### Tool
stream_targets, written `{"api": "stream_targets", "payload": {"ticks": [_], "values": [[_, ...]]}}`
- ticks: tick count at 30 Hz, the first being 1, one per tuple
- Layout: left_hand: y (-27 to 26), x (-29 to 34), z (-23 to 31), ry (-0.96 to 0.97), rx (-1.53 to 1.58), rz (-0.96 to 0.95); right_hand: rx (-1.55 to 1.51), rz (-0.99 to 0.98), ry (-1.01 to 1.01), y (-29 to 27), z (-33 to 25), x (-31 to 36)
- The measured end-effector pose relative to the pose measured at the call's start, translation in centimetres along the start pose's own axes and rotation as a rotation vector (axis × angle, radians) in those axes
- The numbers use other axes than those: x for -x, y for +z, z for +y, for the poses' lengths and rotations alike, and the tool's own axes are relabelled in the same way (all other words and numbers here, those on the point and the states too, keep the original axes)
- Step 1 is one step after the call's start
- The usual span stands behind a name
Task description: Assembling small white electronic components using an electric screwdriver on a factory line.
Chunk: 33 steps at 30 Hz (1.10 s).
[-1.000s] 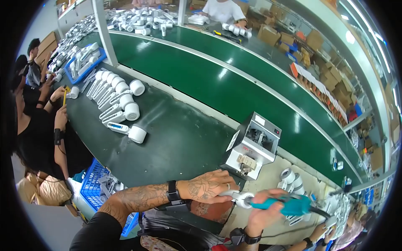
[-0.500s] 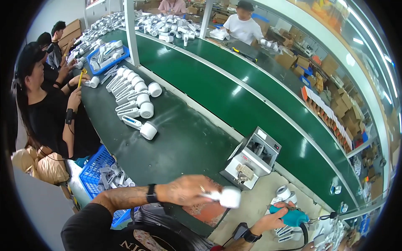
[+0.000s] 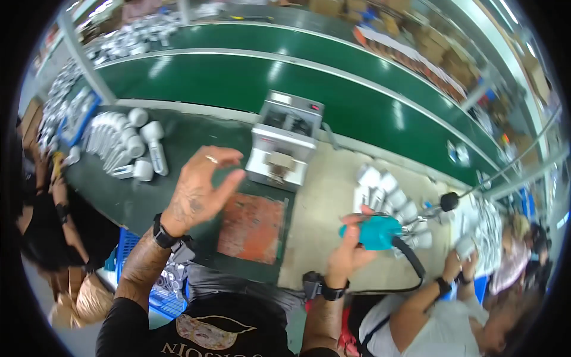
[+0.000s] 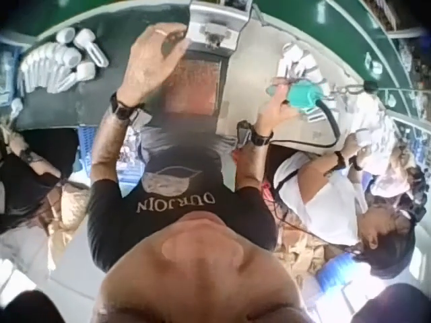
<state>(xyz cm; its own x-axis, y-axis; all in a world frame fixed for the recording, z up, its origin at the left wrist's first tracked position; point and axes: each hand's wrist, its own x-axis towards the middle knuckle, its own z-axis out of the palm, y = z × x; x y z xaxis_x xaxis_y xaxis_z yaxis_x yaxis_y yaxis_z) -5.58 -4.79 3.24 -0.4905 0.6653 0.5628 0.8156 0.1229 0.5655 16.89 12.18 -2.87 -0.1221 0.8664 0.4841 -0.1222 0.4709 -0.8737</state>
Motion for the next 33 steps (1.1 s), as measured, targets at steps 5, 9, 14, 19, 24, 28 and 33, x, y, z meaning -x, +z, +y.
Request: {"api": "stream_targets", "payload": {"ticks": [5, 9, 14, 19, 24, 28, 33], "values": [[15.5, -3.1, 5.2, 0.079, 0.287, -0.53, -0.052, -0.011, 0.009, -2.7, -1.6, 2.7], [25.6, -5.7, 5.1, 0.105, 0.13, -0.459, -0.03, -0.05, 0.017, -3.3, -3.3, 4.2], [29.0, -5.0, 4.0, -0.125, 0.184, -0.408, -0.049, -0.037, 0.071, -4.0, -4.1, 5.5], [28.5, -5.1, 5.1, -0.267, 0.231, -0.644, 0.066, -0.022, 0.089, -5.3, -2.6, 5.7], [27.2, -2.7, 4.2, 0.053, 0.342, -0.362, 0.064, -0.086, 0.055, -4.0, -1.1, 4.7], [17.9, -2.5, 4.9, 0.157, 0.128, -0.432, 0.055, -0.115, 0.14, -2.6, -1.3, 4.1], [10.3, -0.5, 3.0, 0.199, 0.197, -0.459, 0.035, -0.232, 0.111, -0.6, -0.5, 4.1]]}}
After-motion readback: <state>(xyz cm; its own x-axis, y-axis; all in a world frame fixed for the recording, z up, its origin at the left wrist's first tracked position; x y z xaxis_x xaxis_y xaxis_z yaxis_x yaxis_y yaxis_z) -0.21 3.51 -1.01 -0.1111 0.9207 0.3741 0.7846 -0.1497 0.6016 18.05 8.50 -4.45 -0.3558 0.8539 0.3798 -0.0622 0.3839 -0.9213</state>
